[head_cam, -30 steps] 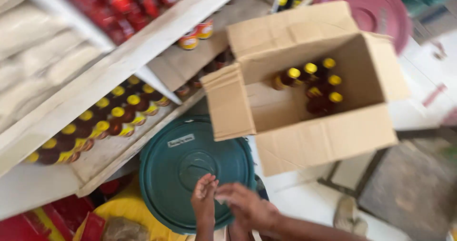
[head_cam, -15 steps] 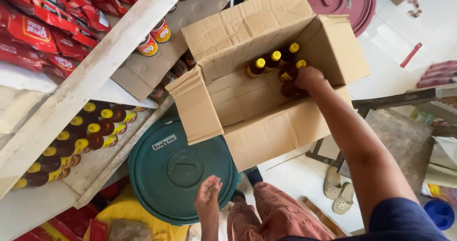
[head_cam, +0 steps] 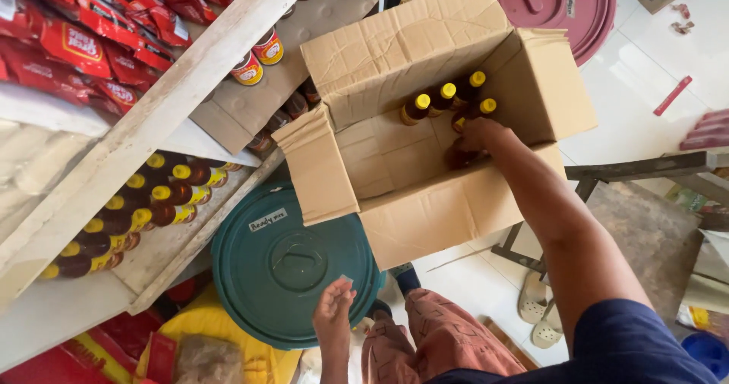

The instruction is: Unboxing bottles of fish sauce and placing them on a shelf in a grocery store.

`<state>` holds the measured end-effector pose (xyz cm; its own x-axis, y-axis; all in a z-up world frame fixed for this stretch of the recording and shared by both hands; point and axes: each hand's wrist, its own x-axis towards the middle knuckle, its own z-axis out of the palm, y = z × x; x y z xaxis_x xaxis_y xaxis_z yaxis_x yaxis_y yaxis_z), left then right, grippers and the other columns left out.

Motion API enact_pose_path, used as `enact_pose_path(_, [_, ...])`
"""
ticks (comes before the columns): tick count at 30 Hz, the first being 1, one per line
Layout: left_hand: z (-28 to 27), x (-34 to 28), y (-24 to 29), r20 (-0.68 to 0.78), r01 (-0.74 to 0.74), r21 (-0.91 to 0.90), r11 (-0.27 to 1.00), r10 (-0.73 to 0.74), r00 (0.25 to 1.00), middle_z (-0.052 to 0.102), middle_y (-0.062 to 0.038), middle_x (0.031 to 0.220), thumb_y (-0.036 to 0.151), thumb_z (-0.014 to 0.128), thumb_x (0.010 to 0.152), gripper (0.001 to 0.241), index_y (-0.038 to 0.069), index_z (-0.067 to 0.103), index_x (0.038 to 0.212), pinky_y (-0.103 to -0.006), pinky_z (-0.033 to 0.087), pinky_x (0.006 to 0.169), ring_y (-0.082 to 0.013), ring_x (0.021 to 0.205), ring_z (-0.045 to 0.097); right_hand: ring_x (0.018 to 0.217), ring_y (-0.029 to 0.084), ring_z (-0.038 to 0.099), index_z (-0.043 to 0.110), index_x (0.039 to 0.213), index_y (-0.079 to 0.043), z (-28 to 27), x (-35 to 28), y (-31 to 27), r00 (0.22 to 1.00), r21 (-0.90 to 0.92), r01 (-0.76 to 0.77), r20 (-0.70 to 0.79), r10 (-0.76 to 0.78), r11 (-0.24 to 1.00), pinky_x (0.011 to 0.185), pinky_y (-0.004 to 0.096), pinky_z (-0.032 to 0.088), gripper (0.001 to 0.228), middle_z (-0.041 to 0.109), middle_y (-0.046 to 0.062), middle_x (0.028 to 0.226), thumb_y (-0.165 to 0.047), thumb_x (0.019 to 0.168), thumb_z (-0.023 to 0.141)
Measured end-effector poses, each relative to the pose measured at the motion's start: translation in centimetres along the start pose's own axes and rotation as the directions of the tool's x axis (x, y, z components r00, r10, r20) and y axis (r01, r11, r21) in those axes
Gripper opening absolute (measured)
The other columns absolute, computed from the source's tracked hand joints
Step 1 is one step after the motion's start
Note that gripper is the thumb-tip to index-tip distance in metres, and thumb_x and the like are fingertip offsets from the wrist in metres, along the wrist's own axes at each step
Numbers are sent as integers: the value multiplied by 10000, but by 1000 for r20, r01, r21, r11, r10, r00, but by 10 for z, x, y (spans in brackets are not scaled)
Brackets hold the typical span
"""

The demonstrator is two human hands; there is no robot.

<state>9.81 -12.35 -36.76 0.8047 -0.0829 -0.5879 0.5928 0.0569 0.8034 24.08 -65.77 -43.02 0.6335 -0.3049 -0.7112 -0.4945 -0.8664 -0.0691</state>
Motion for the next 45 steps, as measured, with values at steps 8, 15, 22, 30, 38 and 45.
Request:
enact_pose_path(8, [29, 4, 52, 85, -147, 9, 989, 146, 986, 707, -156, 1166, 37, 636, 942, 305, -51, 641, 1234, -335, 572, 963, -208, 1053, 702, 909, 363, 709, 757, 1065, -99, -63, -132, -84, 923, 16, 233, -319, -216, 972, 831, 465, 569, 445, 742, 195, 945, -454, 797, 746])
enact_pose_path(15, [104, 20, 139, 301, -464, 133, 876, 410, 861, 698, -108, 1216, 65, 709, 926, 356, 0, 656, 1272, -333, 553, 982, -183, 1127, 666, 756, 375, 702, 744, 984, -105, -129, -261, -142, 717, 139, 507, -616, -326, 851, 734, 464, 561, 383, 721, 180, 795, -411, 753, 742])
enact_pose_path(22, [177, 13, 223, 497, -873, 249, 420, 718, 487, 578, -188, 1366, 79, 894, 729, 822, 5, 483, 1437, -402, 461, 1059, -322, 1270, 570, 690, 398, 680, 745, 920, -72, -148, -312, -171, 588, 107, 617, -721, -367, 780, 641, 467, 551, 432, 674, 213, 727, -481, 781, 769])
enact_pose_path(30, [209, 41, 212, 401, -724, 196, 662, 619, 675, 655, -86, 1259, 81, 917, 710, 854, 40, 448, 1422, -344, 528, 996, -188, 1144, 655, 699, 182, 644, 672, 1321, -58, -128, -301, -146, 643, 492, 736, -723, -253, 465, 682, 352, 534, 530, 675, 86, 772, -451, 968, 633])
enact_pose_path(38, [205, 41, 240, 702, -356, -259, 898, 428, 569, 634, -44, 1310, 60, 850, 810, 689, 45, 518, 1413, -349, 467, 1122, -163, 1236, 611, 1189, 122, 603, 457, 1476, -53, -66, -307, -116, 682, 781, 612, -600, -417, -124, 1017, 306, 499, 625, 629, 15, 1317, -280, 938, 680])
enact_pose_path(45, [186, 1, 262, 824, -347, -216, 913, 361, 436, 590, -79, 1409, 107, 883, 755, 896, -3, 440, 1526, -367, 392, 1173, -185, 1325, 557, 1066, 114, 622, 615, 1323, 6, -39, -345, -121, 692, 794, 600, -578, -432, -100, 946, 312, 525, 684, 682, 29, 1147, -222, 752, 915])
